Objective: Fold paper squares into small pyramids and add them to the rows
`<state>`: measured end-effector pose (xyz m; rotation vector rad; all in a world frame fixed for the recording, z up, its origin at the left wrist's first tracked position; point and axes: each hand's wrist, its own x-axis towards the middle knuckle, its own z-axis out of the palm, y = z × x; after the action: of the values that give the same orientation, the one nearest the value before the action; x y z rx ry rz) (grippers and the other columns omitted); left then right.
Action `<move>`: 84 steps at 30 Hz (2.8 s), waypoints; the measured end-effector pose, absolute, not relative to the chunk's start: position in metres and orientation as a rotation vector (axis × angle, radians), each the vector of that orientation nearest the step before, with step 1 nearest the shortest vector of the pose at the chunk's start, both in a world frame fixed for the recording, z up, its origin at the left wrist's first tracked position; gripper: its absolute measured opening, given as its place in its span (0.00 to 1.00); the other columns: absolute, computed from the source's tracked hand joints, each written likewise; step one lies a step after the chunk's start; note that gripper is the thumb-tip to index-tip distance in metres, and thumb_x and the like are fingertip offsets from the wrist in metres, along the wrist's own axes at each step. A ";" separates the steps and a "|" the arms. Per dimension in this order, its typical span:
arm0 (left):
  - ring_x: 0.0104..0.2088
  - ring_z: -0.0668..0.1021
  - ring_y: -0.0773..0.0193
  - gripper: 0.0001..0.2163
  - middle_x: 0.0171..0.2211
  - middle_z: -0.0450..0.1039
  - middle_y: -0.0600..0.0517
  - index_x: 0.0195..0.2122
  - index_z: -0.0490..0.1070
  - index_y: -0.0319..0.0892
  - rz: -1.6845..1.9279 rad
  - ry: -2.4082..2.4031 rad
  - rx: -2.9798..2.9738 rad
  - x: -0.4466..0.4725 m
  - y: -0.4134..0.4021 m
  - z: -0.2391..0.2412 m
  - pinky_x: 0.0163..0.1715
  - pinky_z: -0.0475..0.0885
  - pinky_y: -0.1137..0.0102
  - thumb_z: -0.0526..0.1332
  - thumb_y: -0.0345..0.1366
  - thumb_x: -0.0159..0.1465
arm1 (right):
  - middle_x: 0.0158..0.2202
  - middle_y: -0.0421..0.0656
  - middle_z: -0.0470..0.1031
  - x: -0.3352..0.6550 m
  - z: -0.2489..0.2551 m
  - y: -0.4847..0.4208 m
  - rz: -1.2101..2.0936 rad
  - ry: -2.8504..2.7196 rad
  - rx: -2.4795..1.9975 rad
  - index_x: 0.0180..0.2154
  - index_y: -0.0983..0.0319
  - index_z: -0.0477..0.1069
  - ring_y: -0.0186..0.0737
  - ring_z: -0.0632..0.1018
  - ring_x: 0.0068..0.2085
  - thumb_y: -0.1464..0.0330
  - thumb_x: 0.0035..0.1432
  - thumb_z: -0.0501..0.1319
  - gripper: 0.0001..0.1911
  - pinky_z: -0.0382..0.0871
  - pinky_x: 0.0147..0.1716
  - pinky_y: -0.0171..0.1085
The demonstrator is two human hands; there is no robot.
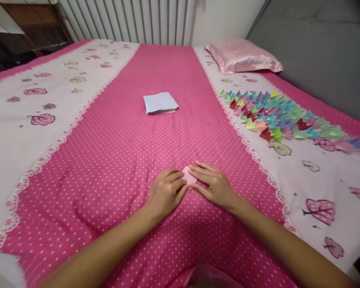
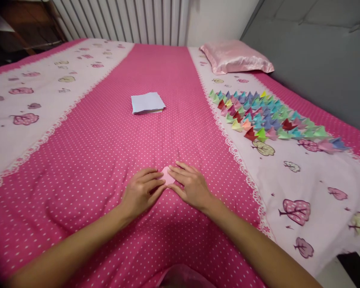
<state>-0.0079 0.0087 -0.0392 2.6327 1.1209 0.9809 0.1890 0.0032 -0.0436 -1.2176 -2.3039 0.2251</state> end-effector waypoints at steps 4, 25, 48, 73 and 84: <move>0.57 0.68 0.52 0.17 0.49 0.73 0.43 0.50 0.71 0.35 0.741 1.250 2.611 -0.008 0.011 -0.040 0.55 0.67 0.54 0.55 0.38 0.63 | 0.58 0.45 0.65 0.188 -0.042 0.003 0.205 -2.427 -1.292 0.57 0.65 0.64 0.48 0.61 0.62 0.62 0.63 0.53 0.23 0.59 0.58 0.50; 0.49 0.72 0.57 0.15 0.48 0.71 0.43 0.43 0.75 0.39 0.830 1.240 2.286 -0.015 0.018 -0.035 0.49 0.70 0.60 0.65 0.39 0.55 | 0.41 0.47 0.74 0.194 -0.035 0.010 0.578 -2.055 -1.221 0.44 0.61 0.74 0.44 0.73 0.44 0.62 0.49 0.68 0.20 0.69 0.45 0.45; 0.47 0.70 0.56 0.08 0.44 0.69 0.45 0.30 0.77 0.40 0.892 1.486 2.141 -0.004 0.018 -0.031 0.48 0.69 0.57 0.60 0.36 0.60 | 0.29 0.42 0.76 0.182 -0.030 0.016 0.651 -1.901 -1.448 0.28 0.61 0.75 0.40 0.75 0.34 0.67 0.55 0.62 0.06 0.68 0.34 0.39; 0.43 0.67 0.55 0.06 0.39 0.66 0.47 0.33 0.72 0.42 0.782 1.696 2.200 0.007 0.018 -0.032 0.45 0.66 0.57 0.61 0.35 0.55 | 0.33 0.43 0.75 0.163 -0.037 0.016 0.459 -1.921 -1.611 0.35 0.59 0.74 0.44 0.73 0.36 0.68 0.49 0.61 0.09 0.66 0.38 0.43; 0.44 0.68 0.55 0.11 0.39 0.66 0.49 0.34 0.73 0.44 0.762 1.636 2.103 0.003 0.022 -0.035 0.45 0.65 0.57 0.58 0.25 0.51 | 0.35 0.42 0.76 0.168 -0.031 0.018 0.707 -1.845 -1.512 0.38 0.60 0.73 0.41 0.75 0.36 0.77 0.45 0.58 0.16 0.69 0.38 0.41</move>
<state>0.0033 0.0225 -0.0350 2.1027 1.6363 0.7615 0.1676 0.0179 -0.0310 -1.5122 -1.8454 0.7071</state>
